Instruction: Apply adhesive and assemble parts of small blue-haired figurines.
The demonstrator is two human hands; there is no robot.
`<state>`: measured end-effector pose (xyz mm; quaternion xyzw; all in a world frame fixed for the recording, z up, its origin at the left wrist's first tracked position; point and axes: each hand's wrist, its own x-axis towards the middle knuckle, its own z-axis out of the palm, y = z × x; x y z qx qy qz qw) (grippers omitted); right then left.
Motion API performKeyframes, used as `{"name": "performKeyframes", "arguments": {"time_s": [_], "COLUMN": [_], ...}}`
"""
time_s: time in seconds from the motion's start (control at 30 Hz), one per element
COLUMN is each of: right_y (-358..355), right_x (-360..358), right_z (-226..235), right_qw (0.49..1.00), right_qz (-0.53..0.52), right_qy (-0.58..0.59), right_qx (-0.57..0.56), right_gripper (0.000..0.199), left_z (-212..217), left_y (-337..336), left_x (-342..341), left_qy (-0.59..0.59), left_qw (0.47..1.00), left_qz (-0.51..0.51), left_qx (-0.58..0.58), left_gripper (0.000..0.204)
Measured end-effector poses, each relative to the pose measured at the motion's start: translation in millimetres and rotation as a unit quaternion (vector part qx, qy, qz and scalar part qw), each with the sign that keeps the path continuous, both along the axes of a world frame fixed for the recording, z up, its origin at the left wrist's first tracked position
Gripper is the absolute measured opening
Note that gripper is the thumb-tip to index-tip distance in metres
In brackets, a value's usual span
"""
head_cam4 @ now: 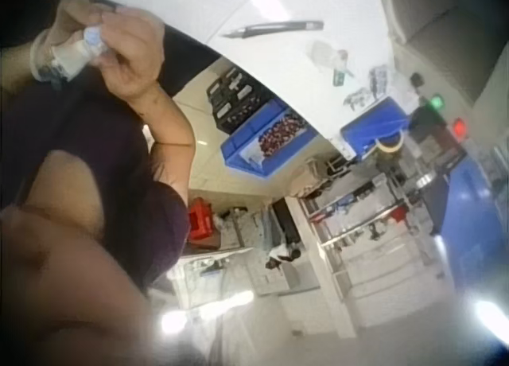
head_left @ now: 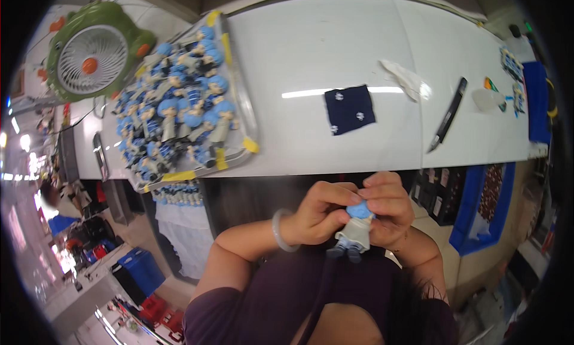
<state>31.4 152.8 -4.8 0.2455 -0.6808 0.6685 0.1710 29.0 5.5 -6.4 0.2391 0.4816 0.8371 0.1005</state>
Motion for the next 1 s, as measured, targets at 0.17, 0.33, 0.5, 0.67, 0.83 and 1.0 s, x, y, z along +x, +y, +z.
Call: {"name": "performKeyframes", "arguments": {"time_s": [0.17,0.33,0.5,0.67,0.83,1.0], "right_y": [-8,-6,-16,4,8,17], "right_x": [12,6,-3,-11,-23,-30], "right_z": [-7,-19,-4,2,8,21], "right_qw": [0.996,0.991,0.994,0.994,0.993,0.994], "right_qz": [-0.084,-0.111,-0.095,-0.061,-0.071,-0.056], "right_qy": [0.035,0.013,-0.022,-0.079,-0.066,-0.031], "right_qx": [-0.007,0.070,0.050,0.038,0.074,0.093], "right_gripper": [0.021,0.033,0.044,0.031,0.019,0.019], "left_z": [0,12,38,105,105,99], "left_y": [-1,8,-50,-146,-249,-281], "left_x": [-1,1,-23,-83,-147,-176], "left_qy": [0.034,-0.128,-0.098,0.138,0.054,0.027], "left_qw": [0.998,0.989,0.989,0.705,0.577,0.613], "left_qz": [-0.024,-0.020,0.091,0.489,0.433,0.247], "left_qx": [-0.038,0.074,-0.067,-0.495,-0.691,-0.750], "left_gripper": [0.022,0.028,0.028,0.014,0.025,0.029]}}
